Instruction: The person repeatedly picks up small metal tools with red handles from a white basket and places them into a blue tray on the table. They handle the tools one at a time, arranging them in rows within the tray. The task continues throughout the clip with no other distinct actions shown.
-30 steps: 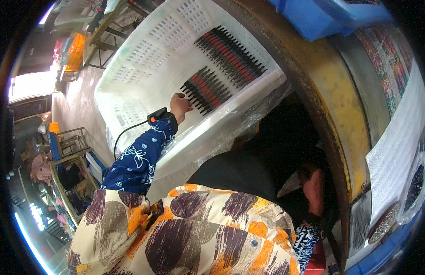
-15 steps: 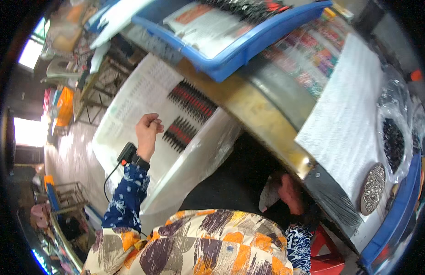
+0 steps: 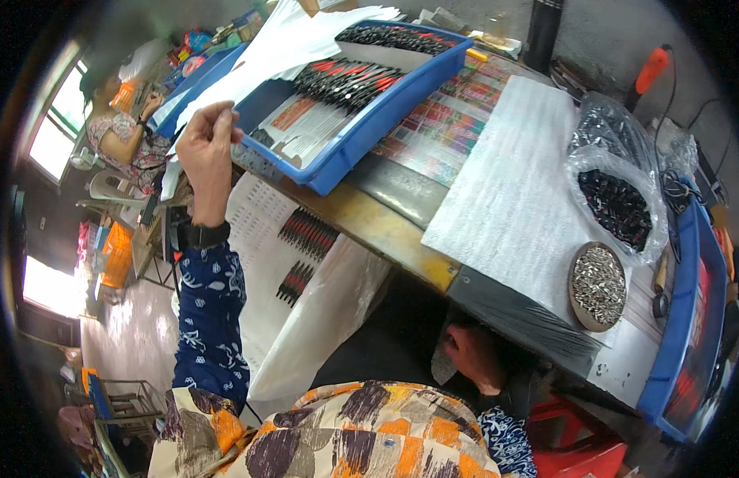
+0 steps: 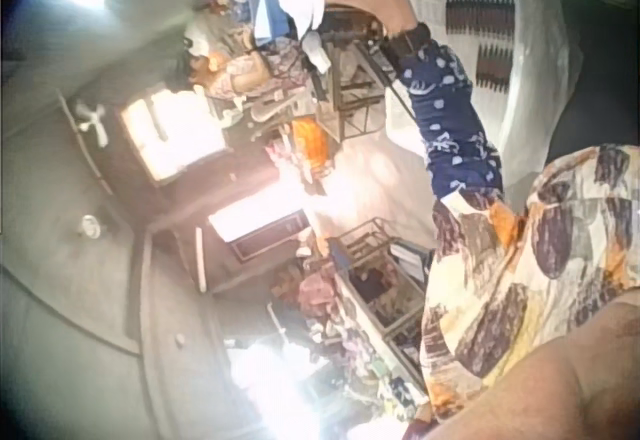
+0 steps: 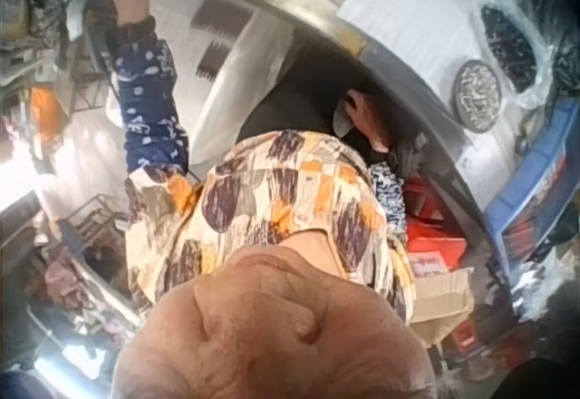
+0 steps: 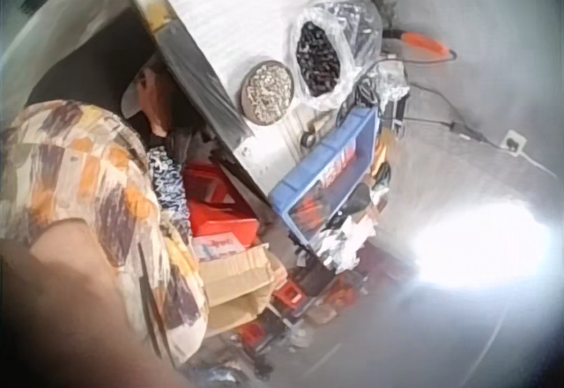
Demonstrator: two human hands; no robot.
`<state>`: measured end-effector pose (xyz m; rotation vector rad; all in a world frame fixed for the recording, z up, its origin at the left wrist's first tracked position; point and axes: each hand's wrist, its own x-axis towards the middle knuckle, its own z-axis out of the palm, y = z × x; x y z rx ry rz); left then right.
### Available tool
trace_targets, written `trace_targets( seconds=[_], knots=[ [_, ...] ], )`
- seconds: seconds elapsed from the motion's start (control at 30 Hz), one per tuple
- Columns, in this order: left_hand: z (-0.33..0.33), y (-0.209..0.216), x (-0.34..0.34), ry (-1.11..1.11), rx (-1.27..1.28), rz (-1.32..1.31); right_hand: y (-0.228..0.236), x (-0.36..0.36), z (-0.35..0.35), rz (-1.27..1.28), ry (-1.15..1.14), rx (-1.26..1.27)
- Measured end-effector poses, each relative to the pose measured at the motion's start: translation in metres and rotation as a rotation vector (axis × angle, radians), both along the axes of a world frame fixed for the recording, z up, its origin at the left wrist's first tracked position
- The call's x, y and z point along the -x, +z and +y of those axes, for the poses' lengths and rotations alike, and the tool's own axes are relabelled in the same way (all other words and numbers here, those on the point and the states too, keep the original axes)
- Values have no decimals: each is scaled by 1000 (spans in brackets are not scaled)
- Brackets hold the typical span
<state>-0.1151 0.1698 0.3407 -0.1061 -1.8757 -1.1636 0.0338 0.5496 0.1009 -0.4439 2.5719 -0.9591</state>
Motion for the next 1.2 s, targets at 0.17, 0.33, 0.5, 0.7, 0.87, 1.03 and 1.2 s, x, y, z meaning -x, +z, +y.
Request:
trace_targets(
  seconds=[0.17,0.33,0.5,0.7,0.87,1.03,1.2],
  knots=[
    [32,45,45,122,238,80,9,-11,11,18,-8,48],
    [66,46,87,-32,728,-111,5,-16,20,131,-67,159],
    [80,16,136,31,873,-258,13,-21,30,93,-71,138],
    [85,2,159,41,998,-336,15,-27,39,33,-130,113],
    [89,-3,174,49,1090,-408,30,-14,30,-25,-34,151],
    [86,-18,187,73,1175,-506,64,-11,11,95,172,15],
    [94,-27,186,157,1210,-450,98,-9,-10,-4,220,209]
  ],
)
